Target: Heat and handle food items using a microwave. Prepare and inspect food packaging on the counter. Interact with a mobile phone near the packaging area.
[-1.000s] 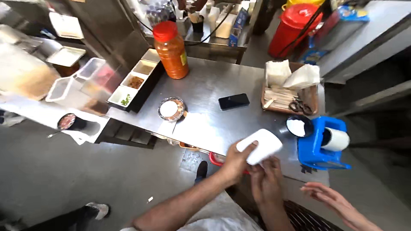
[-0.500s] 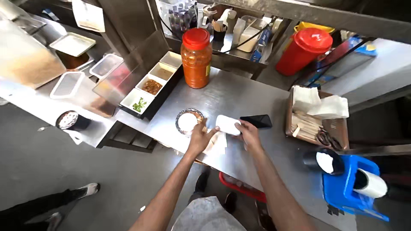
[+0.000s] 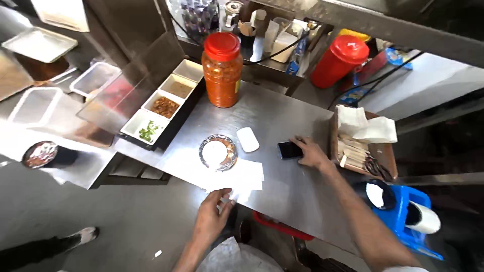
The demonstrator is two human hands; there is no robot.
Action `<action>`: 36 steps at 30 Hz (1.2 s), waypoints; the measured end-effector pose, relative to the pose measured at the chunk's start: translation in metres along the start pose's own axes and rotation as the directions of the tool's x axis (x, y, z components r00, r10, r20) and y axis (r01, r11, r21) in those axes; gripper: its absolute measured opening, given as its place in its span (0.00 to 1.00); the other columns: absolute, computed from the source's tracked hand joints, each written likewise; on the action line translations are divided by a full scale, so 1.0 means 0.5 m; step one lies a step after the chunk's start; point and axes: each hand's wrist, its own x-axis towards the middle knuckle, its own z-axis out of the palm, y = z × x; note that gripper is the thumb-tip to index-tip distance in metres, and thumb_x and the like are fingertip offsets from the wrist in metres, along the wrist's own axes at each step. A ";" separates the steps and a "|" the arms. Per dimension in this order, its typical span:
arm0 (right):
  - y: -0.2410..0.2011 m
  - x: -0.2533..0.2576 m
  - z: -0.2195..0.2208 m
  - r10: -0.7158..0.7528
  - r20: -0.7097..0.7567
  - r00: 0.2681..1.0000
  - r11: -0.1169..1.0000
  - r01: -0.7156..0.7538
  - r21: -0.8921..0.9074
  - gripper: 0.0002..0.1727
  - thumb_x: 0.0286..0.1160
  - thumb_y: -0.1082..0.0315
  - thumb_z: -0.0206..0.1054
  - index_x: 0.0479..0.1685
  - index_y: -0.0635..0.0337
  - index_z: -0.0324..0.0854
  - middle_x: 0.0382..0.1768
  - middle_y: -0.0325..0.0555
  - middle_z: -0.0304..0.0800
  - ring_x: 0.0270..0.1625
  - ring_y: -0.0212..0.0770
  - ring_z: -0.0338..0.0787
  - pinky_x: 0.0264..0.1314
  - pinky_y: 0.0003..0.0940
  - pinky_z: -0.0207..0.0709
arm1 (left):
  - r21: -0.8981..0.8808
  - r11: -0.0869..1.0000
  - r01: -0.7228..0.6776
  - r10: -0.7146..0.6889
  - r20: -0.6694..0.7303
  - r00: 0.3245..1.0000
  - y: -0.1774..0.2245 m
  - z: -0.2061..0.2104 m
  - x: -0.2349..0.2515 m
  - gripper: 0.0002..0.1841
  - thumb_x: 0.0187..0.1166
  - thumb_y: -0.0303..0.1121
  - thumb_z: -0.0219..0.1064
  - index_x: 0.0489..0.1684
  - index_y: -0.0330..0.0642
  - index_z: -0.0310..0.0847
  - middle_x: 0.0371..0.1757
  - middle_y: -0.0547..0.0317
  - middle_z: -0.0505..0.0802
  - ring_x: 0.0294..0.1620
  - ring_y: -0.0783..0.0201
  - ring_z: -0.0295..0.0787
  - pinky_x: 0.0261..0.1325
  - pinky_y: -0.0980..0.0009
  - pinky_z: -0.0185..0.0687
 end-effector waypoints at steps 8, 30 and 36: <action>-0.091 -0.201 0.086 0.243 0.083 0.966 0.751 -0.241 0.615 0.50 0.45 0.60 0.92 0.74 0.64 0.70 0.51 0.64 0.89 0.54 0.60 0.91 0.56 0.63 0.84 | -0.193 0.964 0.182 -0.113 0.323 0.940 0.039 0.090 -0.017 0.26 0.86 0.53 0.62 0.72 0.44 0.81 0.57 0.57 0.93 0.50 0.64 0.92 0.58 0.62 0.89; -0.453 0.081 0.120 0.071 -0.362 0.929 0.965 0.028 0.260 0.39 0.88 0.41 0.50 0.95 0.49 0.53 0.94 0.47 0.52 0.94 0.58 0.53 0.83 0.83 0.44 | 0.270 0.932 0.241 -0.333 0.382 0.862 0.086 -0.008 0.650 0.16 0.71 0.37 0.78 0.45 0.30 0.90 0.46 0.43 0.96 0.46 0.51 0.95 0.60 0.49 0.87; -0.396 0.107 0.117 -0.122 -0.329 0.937 0.990 0.137 0.022 0.37 0.86 0.36 0.48 0.94 0.32 0.54 0.93 0.37 0.55 0.85 0.55 0.69 0.70 0.78 0.64 | 0.090 0.931 0.354 -0.343 0.548 0.763 0.084 -0.014 0.665 0.15 0.77 0.26 0.72 0.56 0.25 0.82 0.50 0.41 0.94 0.42 0.55 0.96 0.53 0.60 0.93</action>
